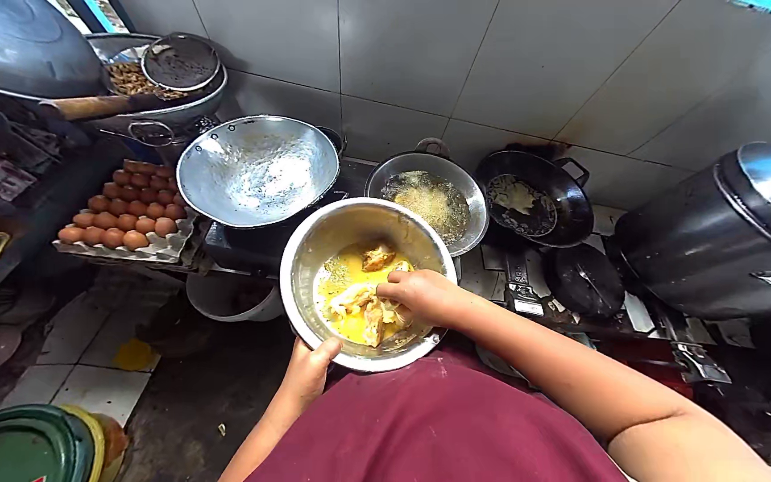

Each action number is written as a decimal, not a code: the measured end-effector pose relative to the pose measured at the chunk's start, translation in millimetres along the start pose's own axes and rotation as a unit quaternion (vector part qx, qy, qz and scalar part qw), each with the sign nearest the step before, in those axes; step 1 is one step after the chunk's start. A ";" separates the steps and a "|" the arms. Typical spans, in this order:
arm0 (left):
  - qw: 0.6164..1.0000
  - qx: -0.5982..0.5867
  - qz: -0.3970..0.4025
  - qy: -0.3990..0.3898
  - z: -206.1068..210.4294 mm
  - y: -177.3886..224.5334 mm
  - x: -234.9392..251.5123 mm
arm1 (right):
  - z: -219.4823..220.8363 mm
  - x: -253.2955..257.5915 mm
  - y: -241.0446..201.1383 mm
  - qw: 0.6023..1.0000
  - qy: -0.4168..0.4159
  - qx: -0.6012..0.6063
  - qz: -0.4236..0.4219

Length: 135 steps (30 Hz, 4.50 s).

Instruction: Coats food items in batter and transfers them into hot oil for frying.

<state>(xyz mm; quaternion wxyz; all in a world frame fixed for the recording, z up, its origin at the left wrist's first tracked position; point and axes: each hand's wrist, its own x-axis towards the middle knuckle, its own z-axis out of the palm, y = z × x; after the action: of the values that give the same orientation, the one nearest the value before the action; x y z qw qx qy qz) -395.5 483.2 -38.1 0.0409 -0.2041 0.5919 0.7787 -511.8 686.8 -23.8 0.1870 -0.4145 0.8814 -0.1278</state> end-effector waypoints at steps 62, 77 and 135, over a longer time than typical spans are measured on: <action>0.993 0.015 -0.026 -0.110 -8.6 -6.2 -19.5 | 23.8 -18.6 -10.3 0.955 -0.198 -0.098 0.197; 0.983 0.060 -0.059 -0.166 -20.9 -7.9 -41.8 | 48.6 -54.8 -70.3 0.978 -0.096 -0.045 0.181; 0.994 -0.013 -0.011 0.107 -3.6 -4.0 -8.7 | -20.1 -2.2 226.7 0.895 0.165 0.102 0.401</action>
<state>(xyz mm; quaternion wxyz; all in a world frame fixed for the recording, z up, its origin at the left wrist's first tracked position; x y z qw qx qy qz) -385.3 482.5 -39.3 -0.0165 -0.2928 0.5807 0.7594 -674.1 831.3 -91.5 0.1152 0.0230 0.9731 -0.1981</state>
